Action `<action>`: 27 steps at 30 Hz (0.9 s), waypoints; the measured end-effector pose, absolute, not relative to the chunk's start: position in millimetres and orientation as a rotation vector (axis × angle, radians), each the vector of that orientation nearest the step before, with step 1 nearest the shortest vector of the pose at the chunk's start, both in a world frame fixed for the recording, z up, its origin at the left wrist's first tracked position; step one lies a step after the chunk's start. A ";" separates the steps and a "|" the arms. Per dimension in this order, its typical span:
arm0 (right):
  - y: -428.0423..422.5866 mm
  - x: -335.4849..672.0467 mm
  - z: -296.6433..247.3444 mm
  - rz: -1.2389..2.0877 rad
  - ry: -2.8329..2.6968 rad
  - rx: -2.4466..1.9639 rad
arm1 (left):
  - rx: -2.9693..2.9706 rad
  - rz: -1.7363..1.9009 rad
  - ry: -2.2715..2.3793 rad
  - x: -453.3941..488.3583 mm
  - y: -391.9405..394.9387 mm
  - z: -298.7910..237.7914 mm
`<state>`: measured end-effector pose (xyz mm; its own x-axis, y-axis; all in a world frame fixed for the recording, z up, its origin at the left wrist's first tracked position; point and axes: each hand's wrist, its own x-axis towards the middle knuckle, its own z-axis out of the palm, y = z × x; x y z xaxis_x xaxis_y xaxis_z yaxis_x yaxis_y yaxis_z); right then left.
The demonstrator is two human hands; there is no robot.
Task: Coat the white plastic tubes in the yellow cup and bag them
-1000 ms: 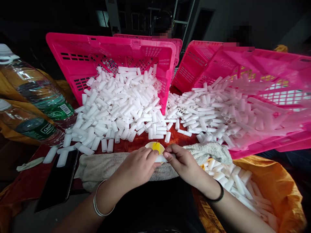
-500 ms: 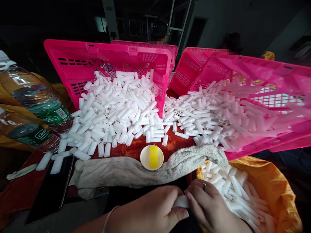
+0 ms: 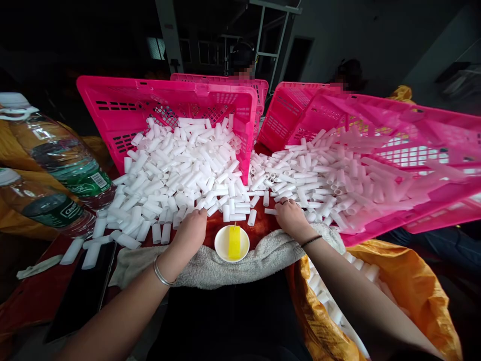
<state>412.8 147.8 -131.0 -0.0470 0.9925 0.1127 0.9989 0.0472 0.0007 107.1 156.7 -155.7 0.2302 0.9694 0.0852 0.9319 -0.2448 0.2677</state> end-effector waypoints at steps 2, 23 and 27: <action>131.8 406.1 -130.8 -0.035 -2.241 -2.012 | 2.331 0.302 1.843 101.4 151.9 -152.9; 82.4 353.0 -167.4 0.616 -1.997 -1.215 | 2.373 0.129 1.880 120.3 164.9 -138.9; 79.8 354.0 -166.2 0.528 -2.071 -1.130 | 2.313 0.047 1.870 115.9 153.8 -137.5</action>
<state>354.0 79.8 -166.2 -0.3666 0.8451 0.3890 0.5559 0.5343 -0.6368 115.9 153.8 -137.5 0.2148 0.9734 -0.0801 0.9681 -0.2013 0.1490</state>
